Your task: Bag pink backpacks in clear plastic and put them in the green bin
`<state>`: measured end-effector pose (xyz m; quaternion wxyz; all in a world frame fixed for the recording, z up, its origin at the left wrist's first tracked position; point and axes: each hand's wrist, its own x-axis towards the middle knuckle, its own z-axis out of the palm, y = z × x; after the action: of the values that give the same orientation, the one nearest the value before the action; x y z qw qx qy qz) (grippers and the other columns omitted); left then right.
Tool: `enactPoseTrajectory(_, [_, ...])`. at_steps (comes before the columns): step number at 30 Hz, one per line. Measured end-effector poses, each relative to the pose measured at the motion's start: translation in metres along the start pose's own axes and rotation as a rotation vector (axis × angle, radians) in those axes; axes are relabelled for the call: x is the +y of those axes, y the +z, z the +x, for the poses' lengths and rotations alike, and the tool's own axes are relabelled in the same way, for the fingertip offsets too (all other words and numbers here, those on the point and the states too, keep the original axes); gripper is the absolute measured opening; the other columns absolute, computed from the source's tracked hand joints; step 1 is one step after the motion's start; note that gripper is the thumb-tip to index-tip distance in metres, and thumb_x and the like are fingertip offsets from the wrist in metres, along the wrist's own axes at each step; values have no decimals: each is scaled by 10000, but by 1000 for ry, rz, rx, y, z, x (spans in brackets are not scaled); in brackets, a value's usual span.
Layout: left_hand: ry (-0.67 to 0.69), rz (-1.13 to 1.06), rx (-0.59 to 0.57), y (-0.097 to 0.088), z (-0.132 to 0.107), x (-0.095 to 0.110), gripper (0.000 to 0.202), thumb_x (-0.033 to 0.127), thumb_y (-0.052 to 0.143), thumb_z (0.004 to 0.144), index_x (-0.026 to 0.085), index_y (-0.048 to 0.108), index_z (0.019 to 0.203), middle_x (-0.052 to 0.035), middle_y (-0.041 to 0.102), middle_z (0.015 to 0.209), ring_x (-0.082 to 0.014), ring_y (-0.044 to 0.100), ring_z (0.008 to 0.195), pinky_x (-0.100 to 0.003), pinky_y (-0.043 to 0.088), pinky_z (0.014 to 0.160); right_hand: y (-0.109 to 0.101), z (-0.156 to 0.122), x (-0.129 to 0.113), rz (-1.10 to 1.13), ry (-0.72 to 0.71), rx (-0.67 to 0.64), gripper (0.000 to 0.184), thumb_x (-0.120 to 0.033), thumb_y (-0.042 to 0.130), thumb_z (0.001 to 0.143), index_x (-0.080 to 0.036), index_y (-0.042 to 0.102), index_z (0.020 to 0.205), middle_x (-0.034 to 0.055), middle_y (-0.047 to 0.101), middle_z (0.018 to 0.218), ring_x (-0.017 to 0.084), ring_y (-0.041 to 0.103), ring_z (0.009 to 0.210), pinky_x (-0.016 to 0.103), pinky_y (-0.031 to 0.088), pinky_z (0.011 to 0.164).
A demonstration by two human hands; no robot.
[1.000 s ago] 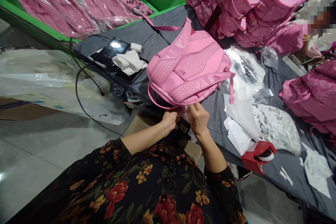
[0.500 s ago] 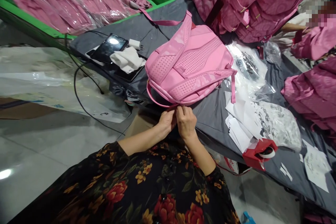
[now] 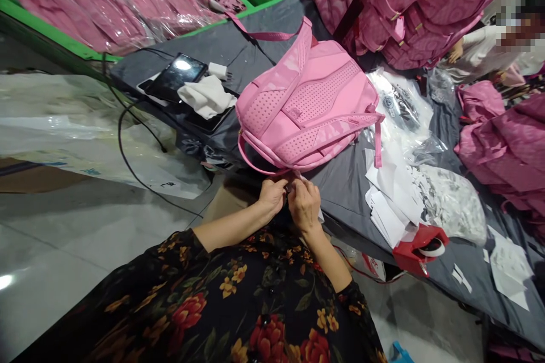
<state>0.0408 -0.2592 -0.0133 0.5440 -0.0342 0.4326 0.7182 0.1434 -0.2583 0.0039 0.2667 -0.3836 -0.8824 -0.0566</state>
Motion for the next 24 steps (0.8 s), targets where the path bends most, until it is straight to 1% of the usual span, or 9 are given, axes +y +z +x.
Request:
enactPoseTrajectory(2, [31, 7, 20, 2, 2, -3, 239, 225, 829, 518, 158, 697, 707, -7, 688, 705, -133, 598, 659, -261, 474, 661, 0, 2, 2, 41, 7, 82, 169, -174, 485, 1011, -191, 643, 1070, 94, 708, 973, 190, 631, 921, 322, 483, 836])
enactPoseTrajectory(4, [60, 28, 52, 4, 3, -5, 217, 179, 795, 520, 161, 697, 713, -8, 700, 735, -127, 595, 677, -255, 488, 681, 5, 6, 5, 44, 86, 143, 160, -231, 513, 1019, -189, 643, 1102, 111, 693, 996, 204, 621, 929, 345, 489, 852])
enactPoseTrajectory(6, [74, 60, 88, 5, 3, -5, 192, 155, 770, 536, 166, 692, 712, -8, 703, 745, -126, 589, 683, -256, 499, 693, 16, 12, 7, 14, 175, 127, 169, -276, 524, 1021, -190, 659, 1074, 118, 665, 982, 219, 597, 926, 364, 476, 845])
enactPoseTrajectory(8, [79, 103, 117, 4, 2, -4, 161, 149, 756, 565, 164, 695, 714, -9, 697, 738, -130, 587, 681, -264, 506, 700, 27, 16, 8, -18, 211, 58, 179, -262, 512, 1020, -198, 674, 976, 105, 628, 926, 221, 563, 898, 361, 444, 819])
enactPoseTrajectory(12, [92, 190, 126, -5, -4, 3, 146, 167, 787, 601, 155, 730, 734, -8, 700, 736, -142, 602, 693, -277, 504, 722, 34, 18, 10, -111, 141, -31, 218, -186, 495, 1001, -209, 666, 867, 85, 578, 884, 216, 492, 851, 347, 365, 767])
enactPoseTrajectory(15, [96, 215, 83, -11, -10, 10, 139, 206, 831, 615, 152, 748, 713, -6, 709, 720, -156, 619, 725, -282, 501, 741, 21, 16, 8, -184, 17, -75, 188, -183, 500, 992, -210, 662, 900, 89, 581, 918, 224, 459, 853, 353, 333, 756])
enactPoseTrajectory(19, [130, 230, 29, -9, -15, 18, 165, 263, 870, 622, 149, 756, 662, -5, 698, 675, -148, 609, 690, -271, 493, 699, 5, 17, 3, -234, -115, -123, 157, -281, 548, 970, -186, 662, 1023, 116, 588, 982, 251, 451, 902, 370, 322, 763])
enactPoseTrajectory(21, [129, 245, 18, -6, -17, 22, 179, 283, 878, 613, 150, 763, 650, -13, 706, 669, -145, 609, 670, -268, 493, 677, 4, 19, 1, -230, -108, -131, 156, -312, 556, 963, -192, 655, 977, 113, 577, 953, 259, 443, 899, 373, 314, 759])
enactPoseTrajectory(24, [115, 259, -29, -6, -21, 28, 191, 286, 878, 600, 155, 805, 717, -38, 750, 733, -171, 649, 720, -295, 527, 725, 9, 21, 0, -212, -11, -118, 157, -316, 553, 965, -209, 628, 876, 98, 562, 901, 257, 431, 867, 367, 305, 748])
